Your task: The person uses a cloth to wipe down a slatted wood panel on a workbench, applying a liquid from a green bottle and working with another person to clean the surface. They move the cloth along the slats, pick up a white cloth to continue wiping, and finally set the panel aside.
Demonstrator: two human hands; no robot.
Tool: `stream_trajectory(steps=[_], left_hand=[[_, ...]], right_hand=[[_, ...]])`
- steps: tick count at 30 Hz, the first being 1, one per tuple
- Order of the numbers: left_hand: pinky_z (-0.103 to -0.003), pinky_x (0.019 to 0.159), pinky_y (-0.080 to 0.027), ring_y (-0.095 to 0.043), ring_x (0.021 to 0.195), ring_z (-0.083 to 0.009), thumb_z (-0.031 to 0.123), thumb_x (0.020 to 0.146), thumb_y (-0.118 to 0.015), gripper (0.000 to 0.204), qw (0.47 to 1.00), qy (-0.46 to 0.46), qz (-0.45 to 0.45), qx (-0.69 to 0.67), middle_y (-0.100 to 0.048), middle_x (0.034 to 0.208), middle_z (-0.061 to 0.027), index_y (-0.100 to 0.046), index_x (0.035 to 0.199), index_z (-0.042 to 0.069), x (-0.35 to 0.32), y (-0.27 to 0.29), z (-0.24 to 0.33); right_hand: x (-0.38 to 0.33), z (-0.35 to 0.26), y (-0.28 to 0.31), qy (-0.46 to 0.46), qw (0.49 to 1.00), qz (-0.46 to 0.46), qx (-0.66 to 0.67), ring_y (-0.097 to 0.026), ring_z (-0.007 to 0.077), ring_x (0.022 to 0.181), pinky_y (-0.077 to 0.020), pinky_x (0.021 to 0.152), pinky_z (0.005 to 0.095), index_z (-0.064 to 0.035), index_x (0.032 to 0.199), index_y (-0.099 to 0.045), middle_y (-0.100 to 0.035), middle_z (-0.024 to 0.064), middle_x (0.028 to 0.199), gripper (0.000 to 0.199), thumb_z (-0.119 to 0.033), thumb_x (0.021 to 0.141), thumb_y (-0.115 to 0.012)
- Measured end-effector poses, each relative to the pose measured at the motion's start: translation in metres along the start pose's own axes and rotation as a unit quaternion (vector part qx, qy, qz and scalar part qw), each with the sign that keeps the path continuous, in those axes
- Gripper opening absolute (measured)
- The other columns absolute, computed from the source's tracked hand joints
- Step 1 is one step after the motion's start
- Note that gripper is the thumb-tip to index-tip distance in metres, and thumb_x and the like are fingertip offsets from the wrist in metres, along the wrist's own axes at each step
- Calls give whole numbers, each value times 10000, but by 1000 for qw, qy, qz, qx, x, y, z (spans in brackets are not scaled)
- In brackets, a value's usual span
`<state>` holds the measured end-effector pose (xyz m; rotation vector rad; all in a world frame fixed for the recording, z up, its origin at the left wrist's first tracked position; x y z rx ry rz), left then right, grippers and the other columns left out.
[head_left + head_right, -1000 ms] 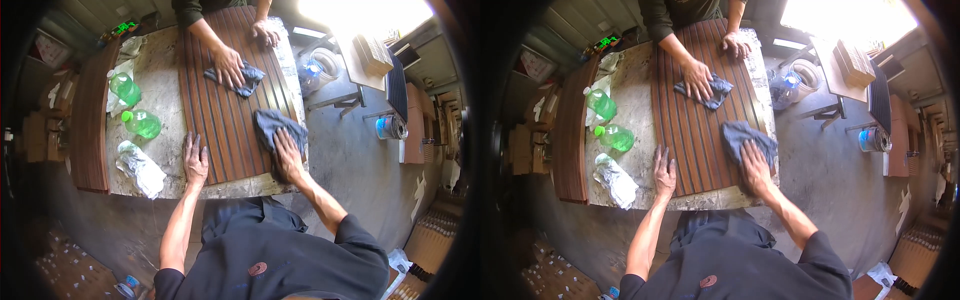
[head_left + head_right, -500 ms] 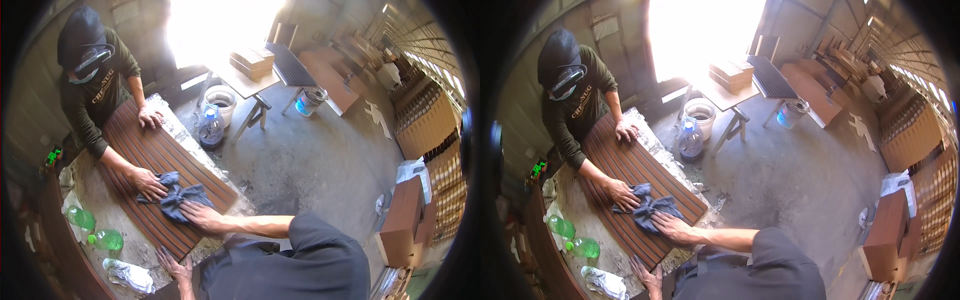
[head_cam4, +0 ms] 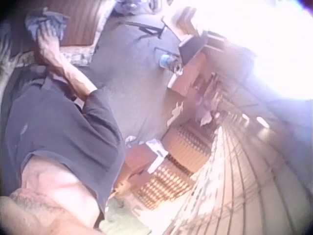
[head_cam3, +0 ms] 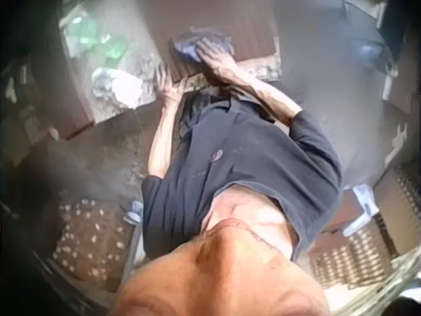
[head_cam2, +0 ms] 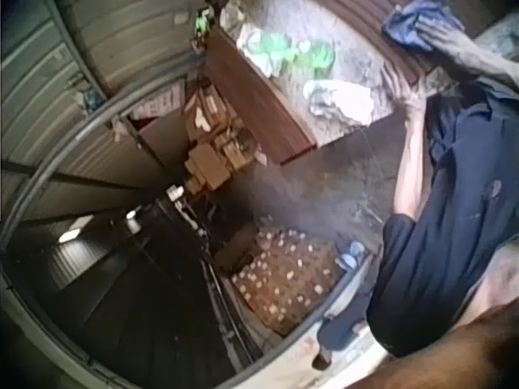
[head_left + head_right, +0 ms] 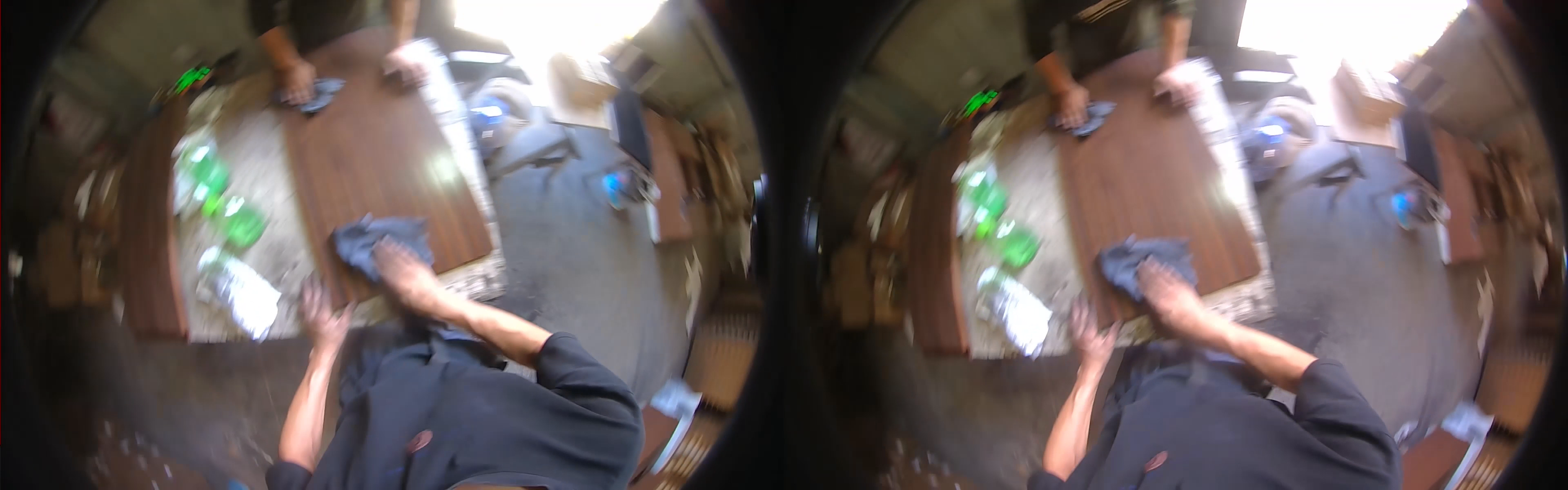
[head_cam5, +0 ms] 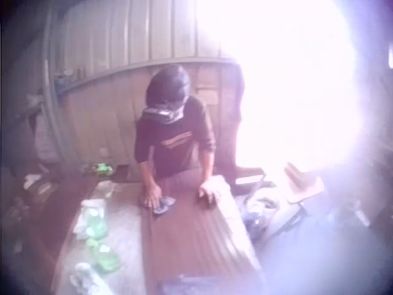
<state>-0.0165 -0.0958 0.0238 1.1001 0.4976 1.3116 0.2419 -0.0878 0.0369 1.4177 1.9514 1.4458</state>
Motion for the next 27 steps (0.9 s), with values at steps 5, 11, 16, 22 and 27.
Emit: stream_trajectory(steps=[5,11,16,22,27], left_hand=[[-532,1158,-349,-427,1409,-446,376,785,-826,744,1000,-12,16,-2,-503,1480,-255,-583,1331,-67,8,11,9],[-531,1125,-387,-486,1345,-462,524,773,-787,801,999,17,43,-8,-579,1370,-273,-622,1269,-83,-6,11,-3],[-534,1158,-347,-443,1394,-430,463,762,-798,763,999,34,12,-30,-543,1437,-236,-614,1295,-51,-6,10,-2],[-515,1142,-367,-438,1407,-430,492,804,-780,772,1000,22,18,-13,-538,1454,-226,-599,1312,-61,1,16,4],[-526,1167,-336,-420,1416,-423,441,762,-787,770,998,31,29,-40,-524,1447,-237,-582,1319,-49,-11,11,2]], right_hand=[[109,57,-15,-54,994,85,-30,-385,425,1449,-317,1194,496,58,1415,-496,-451,261,1521,578,-68,852,-533],[28,-25,-42,95,992,-76,37,-308,399,1512,-272,1221,520,30,1459,-482,-407,234,1569,588,-109,893,-562],[91,-17,-37,134,989,-67,16,-372,409,1473,-307,1204,522,62,1404,-503,-457,266,1516,550,-139,897,-576],[170,11,-55,27,999,45,-10,-390,433,1449,-324,1191,516,87,1381,-517,-458,296,1502,501,-103,917,-513],[52,-42,-33,80,990,-114,8,-291,398,1516,-262,1217,526,56,1457,-462,-372,252,1583,581,-106,904,-533]])
Point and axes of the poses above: each hand's wrist, its own x-axis towards the middle knuckle, its own y-axis out of the back of the hand, z = x × y, the point moved 1 cm from there along x, towards the middle knuckle
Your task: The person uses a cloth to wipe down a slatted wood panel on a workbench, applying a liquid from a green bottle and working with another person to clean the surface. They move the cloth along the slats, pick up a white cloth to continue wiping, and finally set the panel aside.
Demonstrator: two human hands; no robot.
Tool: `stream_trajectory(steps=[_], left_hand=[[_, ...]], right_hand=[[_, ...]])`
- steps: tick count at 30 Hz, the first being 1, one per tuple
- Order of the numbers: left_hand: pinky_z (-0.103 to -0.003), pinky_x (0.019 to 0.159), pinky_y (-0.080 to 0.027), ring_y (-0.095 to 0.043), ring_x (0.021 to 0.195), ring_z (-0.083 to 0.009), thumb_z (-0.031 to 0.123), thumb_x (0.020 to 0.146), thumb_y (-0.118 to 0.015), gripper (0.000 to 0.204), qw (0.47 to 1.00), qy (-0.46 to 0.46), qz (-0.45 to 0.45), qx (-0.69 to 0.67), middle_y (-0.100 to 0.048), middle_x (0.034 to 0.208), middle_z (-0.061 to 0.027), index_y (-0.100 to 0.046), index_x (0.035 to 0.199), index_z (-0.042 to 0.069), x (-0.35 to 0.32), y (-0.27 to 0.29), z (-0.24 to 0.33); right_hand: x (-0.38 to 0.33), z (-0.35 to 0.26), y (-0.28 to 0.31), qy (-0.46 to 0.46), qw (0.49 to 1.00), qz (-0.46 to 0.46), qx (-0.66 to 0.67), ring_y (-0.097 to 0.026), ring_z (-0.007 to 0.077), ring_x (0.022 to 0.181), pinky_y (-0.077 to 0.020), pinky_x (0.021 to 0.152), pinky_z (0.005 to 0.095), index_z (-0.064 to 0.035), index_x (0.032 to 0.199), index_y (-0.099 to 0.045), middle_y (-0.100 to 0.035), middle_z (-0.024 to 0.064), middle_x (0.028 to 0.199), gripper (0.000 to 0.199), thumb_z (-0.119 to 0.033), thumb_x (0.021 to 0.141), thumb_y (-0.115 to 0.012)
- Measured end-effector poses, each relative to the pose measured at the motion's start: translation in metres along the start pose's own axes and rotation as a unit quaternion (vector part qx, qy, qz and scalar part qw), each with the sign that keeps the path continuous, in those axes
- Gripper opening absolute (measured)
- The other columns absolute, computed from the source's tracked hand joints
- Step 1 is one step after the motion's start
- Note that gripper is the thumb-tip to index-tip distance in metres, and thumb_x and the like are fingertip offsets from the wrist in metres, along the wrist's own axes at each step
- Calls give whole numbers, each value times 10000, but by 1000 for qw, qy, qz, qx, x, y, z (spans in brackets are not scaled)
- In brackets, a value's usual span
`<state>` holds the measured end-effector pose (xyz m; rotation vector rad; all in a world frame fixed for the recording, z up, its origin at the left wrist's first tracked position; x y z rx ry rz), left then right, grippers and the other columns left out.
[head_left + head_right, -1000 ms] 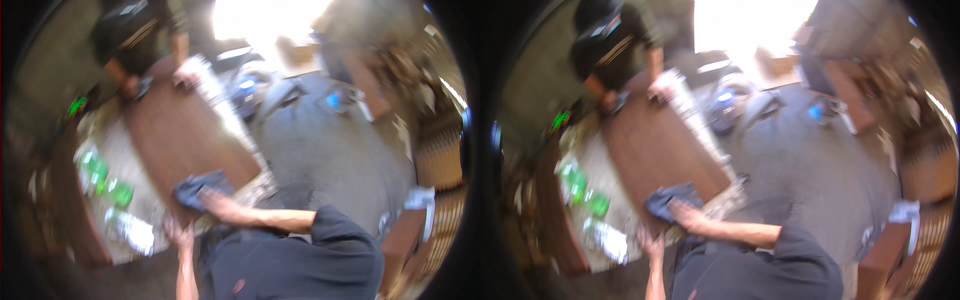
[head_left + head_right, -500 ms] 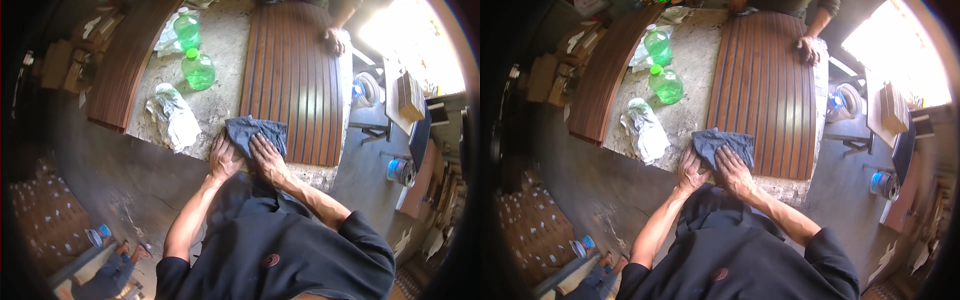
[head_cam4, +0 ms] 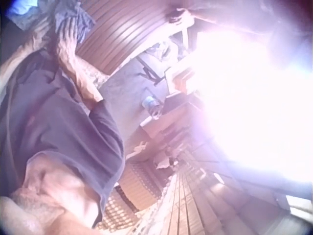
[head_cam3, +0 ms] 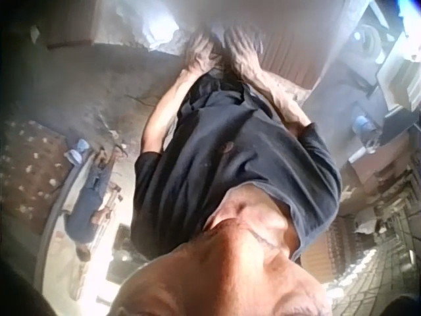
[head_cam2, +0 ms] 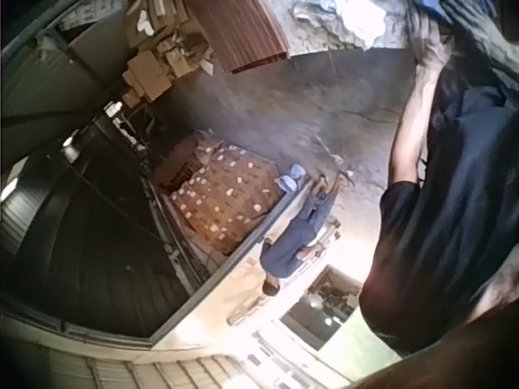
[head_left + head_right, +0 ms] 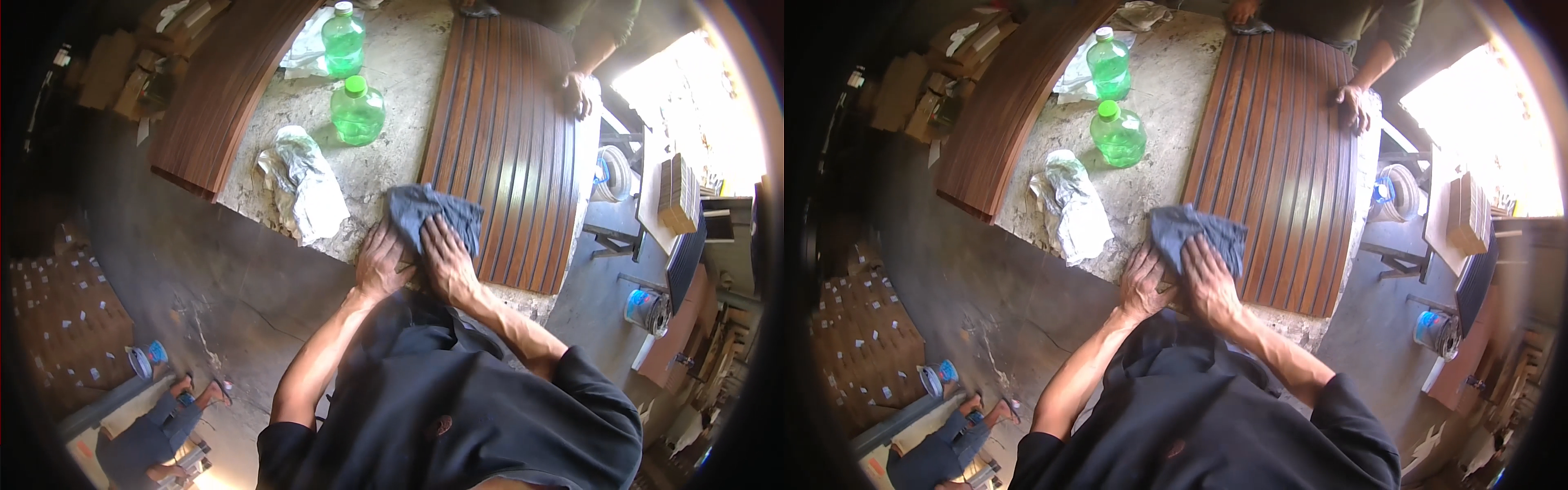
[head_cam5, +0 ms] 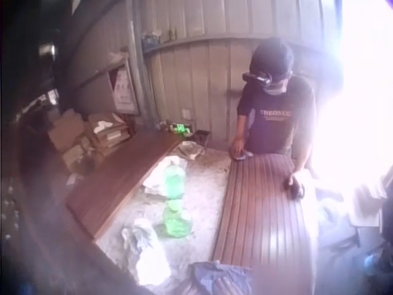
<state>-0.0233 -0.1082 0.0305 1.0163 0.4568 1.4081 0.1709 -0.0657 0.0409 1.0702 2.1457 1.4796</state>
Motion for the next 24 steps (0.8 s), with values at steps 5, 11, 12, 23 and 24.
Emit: stream_trajectory(steps=[5,11,12,23,24], left_hand=[[-533,1145,-368,-469,1380,-432,536,809,-754,746,999,-4,4,35,-573,1401,-243,-646,1234,-67,5,5,-1],[-529,1156,-360,-446,1405,-419,507,802,-774,748,1000,-4,-5,10,-547,1441,-235,-639,1250,-76,18,3,1],[-532,1156,-359,-446,1405,-419,505,800,-775,743,1000,-4,-1,10,-550,1437,-235,-642,1248,-73,18,4,1],[-537,1155,-357,-454,1392,-432,509,791,-770,731,1000,-4,-6,-4,-563,1411,-242,-650,1241,-55,7,7,0],[-534,1156,-356,-452,1394,-429,516,797,-769,723,1000,1,-14,6,-565,1411,-237,-656,1227,-54,7,8,1]], right_hand=[[71,50,7,28,999,14,-25,-306,403,1508,-280,1218,539,52,1435,-486,-394,266,1567,577,-154,901,-564],[204,150,19,-129,977,156,-63,-365,464,1446,-301,1198,518,101,1411,-477,-424,298,1525,533,-139,936,-494],[196,146,13,-101,978,174,-60,-362,470,1446,-299,1200,518,111,1410,-471,-419,313,1520,542,-119,921,-504],[21,26,0,-24,1000,6,12,-302,426,1508,-270,1209,556,65,1426,-493,-376,275,1575,567,-85,881,-524],[53,39,8,-19,999,38,-13,-344,437,1480,-292,1194,559,67,1414,-498,-400,286,1551,559,-88,878,-531]])
Point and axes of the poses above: each hand's wrist, its own x-axis towards the middle knuckle, its own y-axis out of the back of the hand, z = x × y, the point moved 1 cm from there along x, towards the middle knuckle
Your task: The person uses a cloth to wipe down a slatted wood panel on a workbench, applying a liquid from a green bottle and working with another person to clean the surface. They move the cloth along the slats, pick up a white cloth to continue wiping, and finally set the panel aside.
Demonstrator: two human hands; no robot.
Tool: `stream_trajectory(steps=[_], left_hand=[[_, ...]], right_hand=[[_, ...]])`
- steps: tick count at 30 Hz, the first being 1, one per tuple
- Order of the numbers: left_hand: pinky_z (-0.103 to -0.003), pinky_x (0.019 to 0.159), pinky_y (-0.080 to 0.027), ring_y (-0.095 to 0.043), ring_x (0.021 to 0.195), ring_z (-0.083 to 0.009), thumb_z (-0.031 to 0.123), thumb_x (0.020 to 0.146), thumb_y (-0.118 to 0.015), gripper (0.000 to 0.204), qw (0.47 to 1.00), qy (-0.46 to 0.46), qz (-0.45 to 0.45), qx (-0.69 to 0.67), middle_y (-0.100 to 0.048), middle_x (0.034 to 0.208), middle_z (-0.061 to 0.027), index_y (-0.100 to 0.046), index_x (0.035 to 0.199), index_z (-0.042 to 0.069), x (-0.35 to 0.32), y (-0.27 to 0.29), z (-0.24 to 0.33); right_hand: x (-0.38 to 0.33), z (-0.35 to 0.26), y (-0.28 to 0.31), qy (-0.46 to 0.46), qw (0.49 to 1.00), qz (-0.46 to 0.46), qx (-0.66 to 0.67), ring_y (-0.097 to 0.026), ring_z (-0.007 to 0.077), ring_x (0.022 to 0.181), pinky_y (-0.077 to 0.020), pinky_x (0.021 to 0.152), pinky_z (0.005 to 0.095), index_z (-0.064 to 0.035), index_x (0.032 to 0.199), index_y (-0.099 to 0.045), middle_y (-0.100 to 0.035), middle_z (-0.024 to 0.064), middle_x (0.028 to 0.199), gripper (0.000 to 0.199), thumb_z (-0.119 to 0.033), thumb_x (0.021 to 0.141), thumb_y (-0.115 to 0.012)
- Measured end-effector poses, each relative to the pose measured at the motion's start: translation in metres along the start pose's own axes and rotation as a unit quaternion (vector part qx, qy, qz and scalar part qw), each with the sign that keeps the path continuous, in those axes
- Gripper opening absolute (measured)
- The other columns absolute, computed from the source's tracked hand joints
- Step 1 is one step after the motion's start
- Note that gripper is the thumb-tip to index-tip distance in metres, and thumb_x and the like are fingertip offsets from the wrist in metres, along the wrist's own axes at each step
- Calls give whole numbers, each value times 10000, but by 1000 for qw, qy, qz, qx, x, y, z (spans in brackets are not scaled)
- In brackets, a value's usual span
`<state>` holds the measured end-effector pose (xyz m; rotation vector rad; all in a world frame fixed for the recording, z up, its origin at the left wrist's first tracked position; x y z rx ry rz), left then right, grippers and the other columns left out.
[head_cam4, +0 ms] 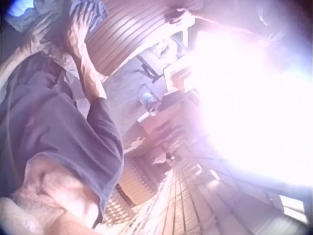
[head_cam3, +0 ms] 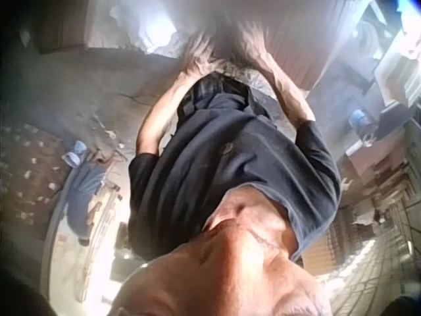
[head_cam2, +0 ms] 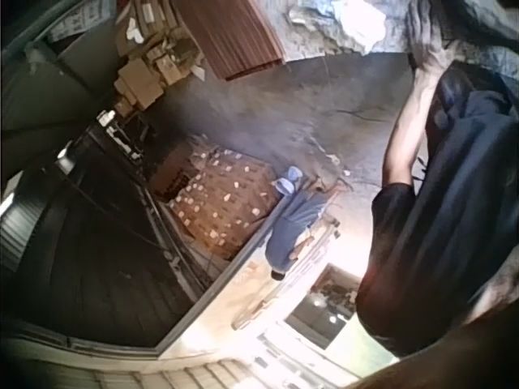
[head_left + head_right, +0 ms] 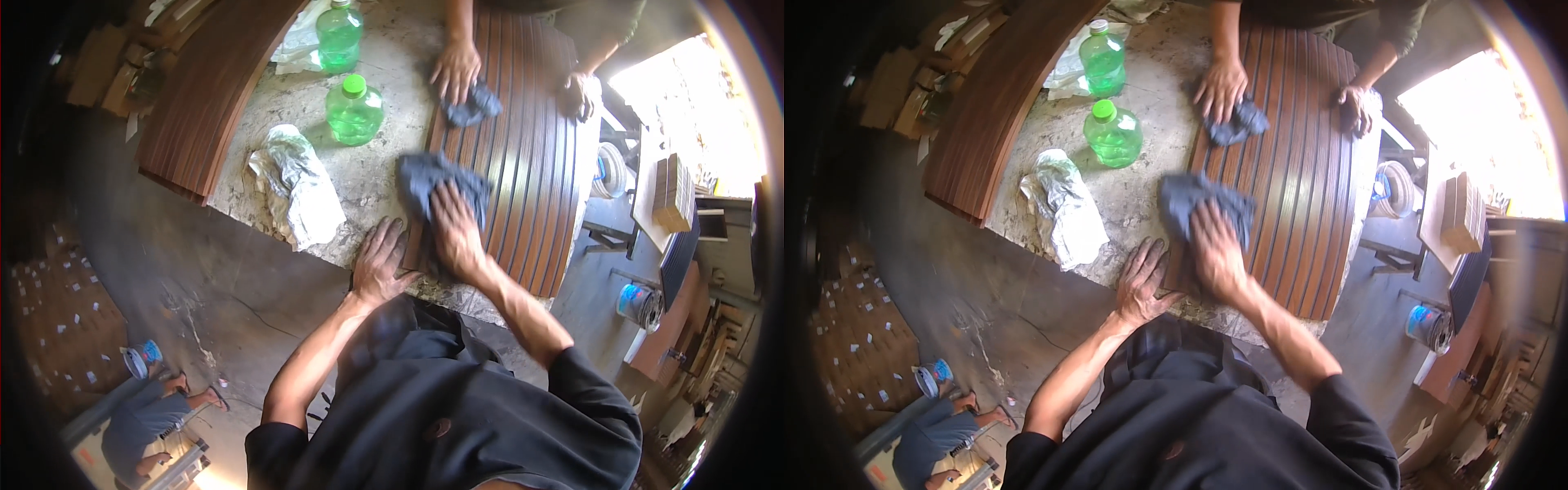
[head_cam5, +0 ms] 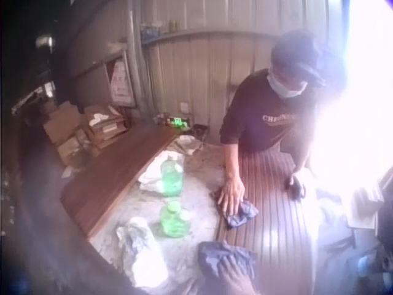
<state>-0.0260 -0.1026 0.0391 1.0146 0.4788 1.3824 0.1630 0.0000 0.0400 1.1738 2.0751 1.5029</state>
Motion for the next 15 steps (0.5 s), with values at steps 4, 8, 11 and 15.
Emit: stream_trajectory(steps=[4,8,11,15], left_hand=[[-531,1155,-358,-442,1405,-415,496,777,-794,727,1000,-5,9,1,-557,1430,-214,-656,1228,-57,7,-5,-2],[-529,1153,-362,-453,1398,-410,496,776,-783,738,1000,4,9,2,-565,1424,-214,-648,1246,-57,7,-1,0],[-525,1154,-363,-461,1392,-411,507,780,-777,743,1000,6,9,-2,-570,1418,-215,-648,1260,-45,1,2,-1],[-546,1144,-368,-460,1384,-434,525,767,-785,755,1000,-10,3,-4,-565,1413,-229,-654,1268,-25,0,4,4]], right_hand=[[93,50,-3,-22,995,88,-49,-405,433,1429,-338,1179,498,93,1386,-509,-449,284,1508,533,-74,881,-556],[61,46,-15,11,997,65,-48,-366,458,1454,-329,1186,529,105,1386,-505,-426,317,1514,551,-67,865,-555],[-16,-3,-16,22,999,29,4,-324,437,1493,-289,1207,535,90,1408,-500,-419,300,1533,547,-56,881,-521],[-29,-12,8,5,1000,-8,5,-314,406,1507,-305,1195,523,69,1413,-504,-413,250,1558,528,-100,912,-522]])
Point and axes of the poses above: each hand's wrist, its own x-axis towards the middle knuckle, its own y-axis out of the back of the hand, z = x × y, the point moved 1 cm from there along x, towards the middle knuckle
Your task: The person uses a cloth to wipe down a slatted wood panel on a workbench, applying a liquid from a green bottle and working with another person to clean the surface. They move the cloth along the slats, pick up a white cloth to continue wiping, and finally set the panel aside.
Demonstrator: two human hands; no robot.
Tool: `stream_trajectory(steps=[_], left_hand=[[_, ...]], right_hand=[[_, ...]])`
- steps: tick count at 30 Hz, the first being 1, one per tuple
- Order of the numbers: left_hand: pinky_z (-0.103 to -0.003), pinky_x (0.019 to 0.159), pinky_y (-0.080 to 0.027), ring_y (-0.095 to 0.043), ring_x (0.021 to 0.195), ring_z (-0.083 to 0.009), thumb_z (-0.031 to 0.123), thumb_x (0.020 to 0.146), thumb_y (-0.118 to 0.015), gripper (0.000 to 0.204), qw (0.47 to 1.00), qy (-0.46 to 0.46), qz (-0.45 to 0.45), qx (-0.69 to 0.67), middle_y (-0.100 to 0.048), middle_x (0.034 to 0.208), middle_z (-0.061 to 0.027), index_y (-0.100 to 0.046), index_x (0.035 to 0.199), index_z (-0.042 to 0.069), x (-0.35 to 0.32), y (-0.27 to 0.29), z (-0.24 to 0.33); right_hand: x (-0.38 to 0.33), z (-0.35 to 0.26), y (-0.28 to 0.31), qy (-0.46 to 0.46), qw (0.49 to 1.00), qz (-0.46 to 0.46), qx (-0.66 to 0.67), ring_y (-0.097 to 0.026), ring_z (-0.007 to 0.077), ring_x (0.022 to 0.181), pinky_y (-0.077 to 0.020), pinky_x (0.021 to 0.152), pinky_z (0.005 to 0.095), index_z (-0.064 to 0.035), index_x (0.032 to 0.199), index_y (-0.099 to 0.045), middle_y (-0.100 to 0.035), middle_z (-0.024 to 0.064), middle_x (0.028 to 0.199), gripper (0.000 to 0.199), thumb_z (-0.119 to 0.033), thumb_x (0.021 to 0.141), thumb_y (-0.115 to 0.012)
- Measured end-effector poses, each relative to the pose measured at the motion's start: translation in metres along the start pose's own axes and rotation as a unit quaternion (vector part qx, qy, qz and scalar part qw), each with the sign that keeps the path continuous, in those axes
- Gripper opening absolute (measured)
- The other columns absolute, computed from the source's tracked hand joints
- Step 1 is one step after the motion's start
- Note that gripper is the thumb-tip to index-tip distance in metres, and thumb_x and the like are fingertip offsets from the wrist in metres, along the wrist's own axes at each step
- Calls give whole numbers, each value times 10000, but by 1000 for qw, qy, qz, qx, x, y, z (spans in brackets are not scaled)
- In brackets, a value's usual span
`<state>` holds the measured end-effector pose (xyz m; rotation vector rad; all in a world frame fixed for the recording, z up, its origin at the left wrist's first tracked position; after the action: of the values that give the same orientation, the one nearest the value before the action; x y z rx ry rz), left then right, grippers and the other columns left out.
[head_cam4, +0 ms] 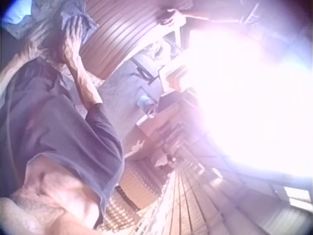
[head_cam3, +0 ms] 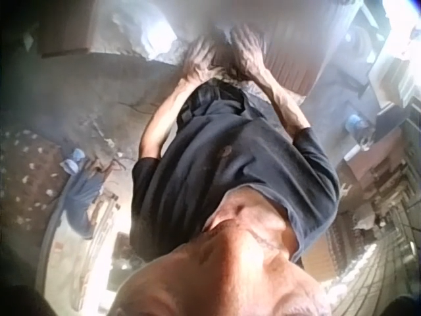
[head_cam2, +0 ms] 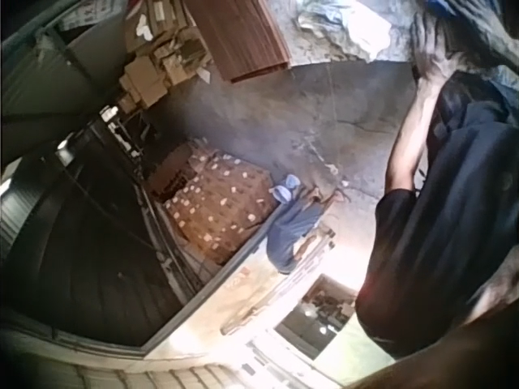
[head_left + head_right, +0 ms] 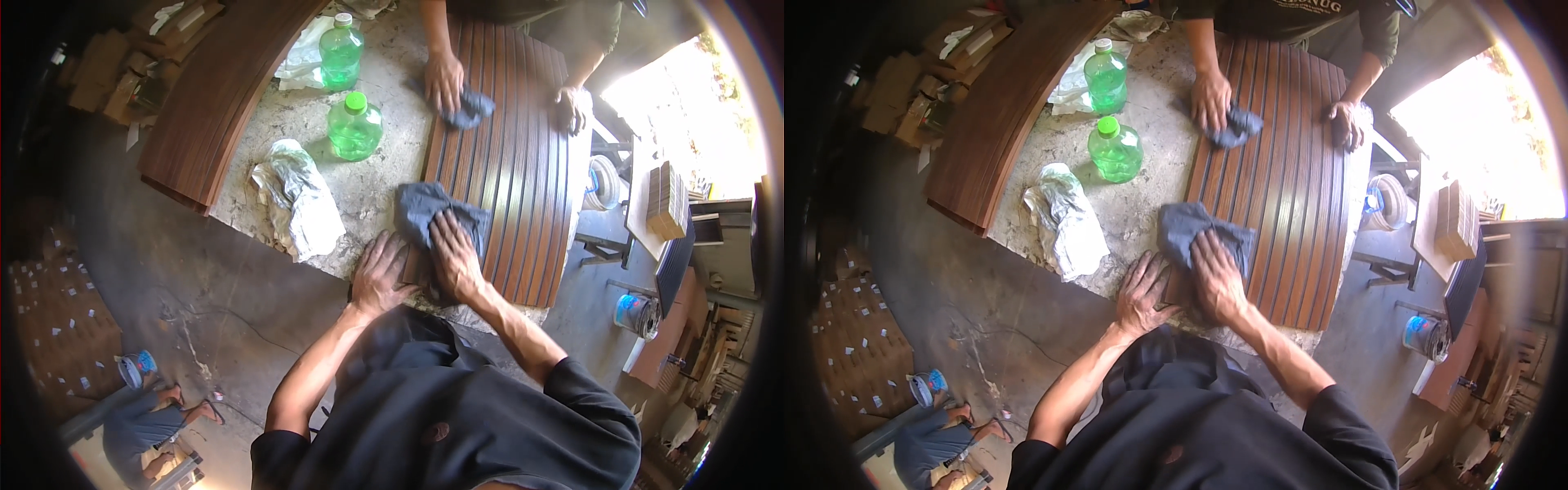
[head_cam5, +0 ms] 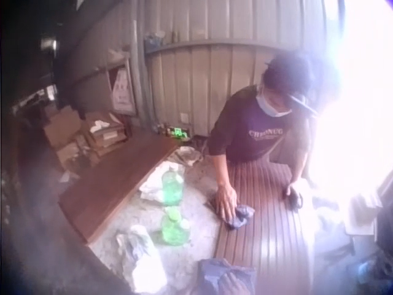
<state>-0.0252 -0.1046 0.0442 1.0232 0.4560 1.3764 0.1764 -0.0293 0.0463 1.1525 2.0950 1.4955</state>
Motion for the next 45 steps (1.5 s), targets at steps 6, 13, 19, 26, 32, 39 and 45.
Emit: stream_trajectory(steps=[6,13,19,26,32,39,45], left_hand=[[-541,1164,-337,-409,1431,-417,525,762,-786,769,1000,-4,-19,24,-508,1482,-221,-640,1298,-6,7,-4,-2],[-557,1119,-384,-476,1351,-458,497,741,-814,704,1000,-4,7,14,-587,1352,-257,-685,1169,-46,3,-11,-2],[-569,1121,-379,-475,1356,-481,554,828,-750,710,998,-43,0,55,-566,1422,-244,-680,1172,-63,8,-6,3],[-566,1142,-364,-444,1391,-474,543,809,-785,725,997,-42,-4,61,-541,1455,-242,-675,1200,-57,-4,-8,-9],[-570,1131,-372,-430,1398,-491,486,806,-810,730,996,-67,-12,63,-510,1479,-264,-635,1278,-42,2,-13,-9],[-547,1132,-392,-431,1404,-475,541,789,-803,745,996,-51,-9,78,-528,1470,-243,-668,1228,-46,-5,-9,-11],[-538,1151,-362,-432,1412,-453,530,775,-808,750,996,-54,-7,76,-524,1473,-250,-682,1207,-71,3,-10,-5]], right_hand=[[113,48,-15,-76,989,121,-41,-382,457,1438,-332,1181,520,105,1388,-490,-450,319,1487,535,-87,889,-524],[-50,-22,3,38,998,-22,50,-360,398,1485,-307,1200,519,67,1412,-503,-441,256,1533,561,-163,902,-539],[25,17,12,5,996,84,41,-393,392,1453,-348,1173,492,67,1394,-505,-474,241,1502,550,-152,892,-555],[-121,7,30,-117,993,19,7,-346,364,1502,-317,1204,487,24,1420,-520,-430,200,1569,561,-103,874,-553],[-88,107,52,-124,972,199,-10,-396,399,1458,-342,1184,502,7,1397,-547,-486,240,1508,540,-59,862,-587],[-107,58,22,-178,975,132,-5,-332,423,1491,-284,1209,516,45,1443,-494,-403,248,1572,567,6,878,-466],[-113,42,29,-176,975,126,-46,-387,395,1438,-315,1163,514,9,1436,-521,-444,193,1550,507,-49,931,-520]])
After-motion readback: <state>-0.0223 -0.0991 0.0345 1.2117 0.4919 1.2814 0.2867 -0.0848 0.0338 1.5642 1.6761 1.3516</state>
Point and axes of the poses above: each hand's wrist, its own x-axis towards the middle knuckle, its own y-axis out of the back of the hand, z = x × y, the point moved 1 cm from there along x, towards the middle knuckle
